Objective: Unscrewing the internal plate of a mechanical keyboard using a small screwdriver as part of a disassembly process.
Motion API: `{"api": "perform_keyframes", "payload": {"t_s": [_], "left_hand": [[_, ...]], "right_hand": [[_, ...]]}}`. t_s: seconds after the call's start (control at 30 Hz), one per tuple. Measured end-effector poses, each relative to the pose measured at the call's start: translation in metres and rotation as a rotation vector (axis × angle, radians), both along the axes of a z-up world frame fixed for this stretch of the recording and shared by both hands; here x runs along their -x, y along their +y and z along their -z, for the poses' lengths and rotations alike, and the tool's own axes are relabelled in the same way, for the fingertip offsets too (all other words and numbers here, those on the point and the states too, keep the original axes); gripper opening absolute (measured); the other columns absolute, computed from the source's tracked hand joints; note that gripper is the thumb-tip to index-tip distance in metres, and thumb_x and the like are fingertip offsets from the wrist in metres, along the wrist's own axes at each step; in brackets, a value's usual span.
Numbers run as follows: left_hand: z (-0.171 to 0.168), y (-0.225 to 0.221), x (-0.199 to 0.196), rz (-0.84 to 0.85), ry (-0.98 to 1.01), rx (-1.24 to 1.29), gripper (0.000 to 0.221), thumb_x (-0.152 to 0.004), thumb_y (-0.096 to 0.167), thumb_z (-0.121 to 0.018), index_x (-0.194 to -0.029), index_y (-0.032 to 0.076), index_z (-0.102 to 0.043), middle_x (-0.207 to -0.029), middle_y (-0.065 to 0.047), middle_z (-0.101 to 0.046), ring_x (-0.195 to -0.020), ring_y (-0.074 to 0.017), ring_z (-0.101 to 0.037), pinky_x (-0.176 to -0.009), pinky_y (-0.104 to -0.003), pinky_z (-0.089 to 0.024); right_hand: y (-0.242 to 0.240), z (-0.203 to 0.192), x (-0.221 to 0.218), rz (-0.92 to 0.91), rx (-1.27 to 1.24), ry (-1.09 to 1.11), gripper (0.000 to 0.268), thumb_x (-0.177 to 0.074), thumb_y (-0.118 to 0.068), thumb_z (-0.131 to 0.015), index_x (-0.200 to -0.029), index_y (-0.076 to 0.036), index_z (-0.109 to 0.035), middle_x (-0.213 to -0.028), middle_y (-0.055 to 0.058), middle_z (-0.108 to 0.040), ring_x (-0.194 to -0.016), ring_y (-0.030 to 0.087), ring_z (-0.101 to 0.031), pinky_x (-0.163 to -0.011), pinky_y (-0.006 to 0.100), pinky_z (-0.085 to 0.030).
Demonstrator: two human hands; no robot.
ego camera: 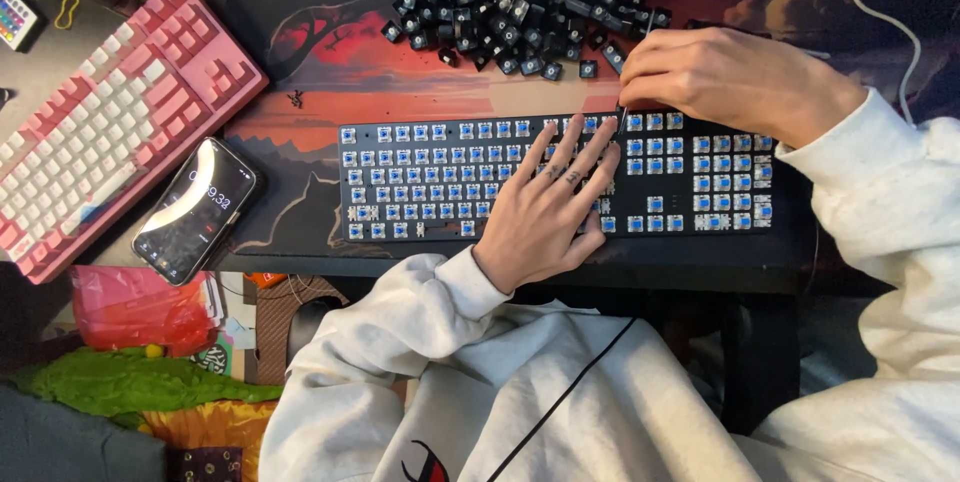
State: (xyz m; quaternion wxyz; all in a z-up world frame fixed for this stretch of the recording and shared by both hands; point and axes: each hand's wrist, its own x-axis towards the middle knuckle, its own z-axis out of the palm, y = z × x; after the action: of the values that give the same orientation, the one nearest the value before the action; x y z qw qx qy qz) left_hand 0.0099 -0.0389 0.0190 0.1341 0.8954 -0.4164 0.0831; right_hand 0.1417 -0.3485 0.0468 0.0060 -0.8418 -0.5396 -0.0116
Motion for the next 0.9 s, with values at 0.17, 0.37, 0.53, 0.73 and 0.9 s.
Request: {"api": "perform_keyframes", "payload": {"t_s": [0.17, 0.37, 0.53, 0.73, 0.9], "left_hand": [[0.001, 0.000, 0.000, -0.002, -0.015, 0.001, 0.079, -0.113, 0.042, -0.059, -0.184, 0.007, -0.055, -0.196, -0.018, -0.039, -0.184, -0.0440, -0.038, -0.154, -0.062, -0.029], [0.004, -0.001, -0.001, -0.008, -0.023, 0.014, 0.079, -0.112, 0.042, -0.059, -0.183, 0.006, -0.057, -0.196, -0.018, -0.040, -0.183, -0.0438, -0.040, -0.154, -0.063, -0.030], [0.004, -0.001, -0.001, 0.005, -0.002, 0.008, 0.083, -0.113, 0.047, -0.059, -0.185, 0.006, -0.055, -0.197, -0.018, -0.037, -0.185, -0.0443, -0.035, -0.155, -0.063, -0.028], [0.005, 0.002, 0.003, -0.011, -0.026, 0.028, 0.077, -0.116, 0.041, -0.061, -0.184, 0.006, -0.056, -0.196, -0.018, -0.037, -0.184, -0.0426, -0.038, -0.155, -0.062, -0.031], [0.006, 0.026, 0.018, 0.038, -0.086, 0.157, 0.062, -0.125, 0.035, -0.066, -0.175, -0.001, -0.066, -0.189, -0.026, -0.047, -0.178, -0.0465, -0.049, -0.151, -0.063, -0.039]], "right_hand": [[0.001, 0.005, -0.006, 0.007, -0.105, 0.122, 0.019, -0.111, -0.013, -0.079, -0.129, -0.008, -0.083, -0.135, 0.007, -0.083, -0.129, 0.027, -0.078, -0.107, 0.043, -0.067], [-0.001, 0.008, -0.009, -0.021, -0.184, 0.195, 0.020, -0.116, -0.017, -0.076, -0.129, -0.004, -0.083, -0.136, 0.011, -0.084, -0.129, 0.031, -0.079, -0.109, 0.045, -0.066], [0.000, 0.002, -0.005, 0.005, -0.216, 0.229, 0.021, -0.117, -0.017, -0.076, -0.130, -0.003, -0.084, -0.136, 0.012, -0.085, -0.129, 0.031, -0.079, -0.108, 0.045, -0.067], [0.002, -0.023, -0.003, 0.106, -0.287, 0.309, 0.018, -0.118, -0.010, -0.075, -0.129, 0.000, -0.085, -0.135, 0.013, -0.087, -0.129, 0.034, -0.080, -0.111, 0.047, -0.063], [0.038, -0.061, -0.018, 0.109, -0.377, 0.119, 0.012, -0.120, 0.007, -0.086, -0.132, 0.006, -0.089, -0.137, 0.020, -0.087, -0.133, 0.039, -0.080, -0.119, 0.051, -0.063]]}}
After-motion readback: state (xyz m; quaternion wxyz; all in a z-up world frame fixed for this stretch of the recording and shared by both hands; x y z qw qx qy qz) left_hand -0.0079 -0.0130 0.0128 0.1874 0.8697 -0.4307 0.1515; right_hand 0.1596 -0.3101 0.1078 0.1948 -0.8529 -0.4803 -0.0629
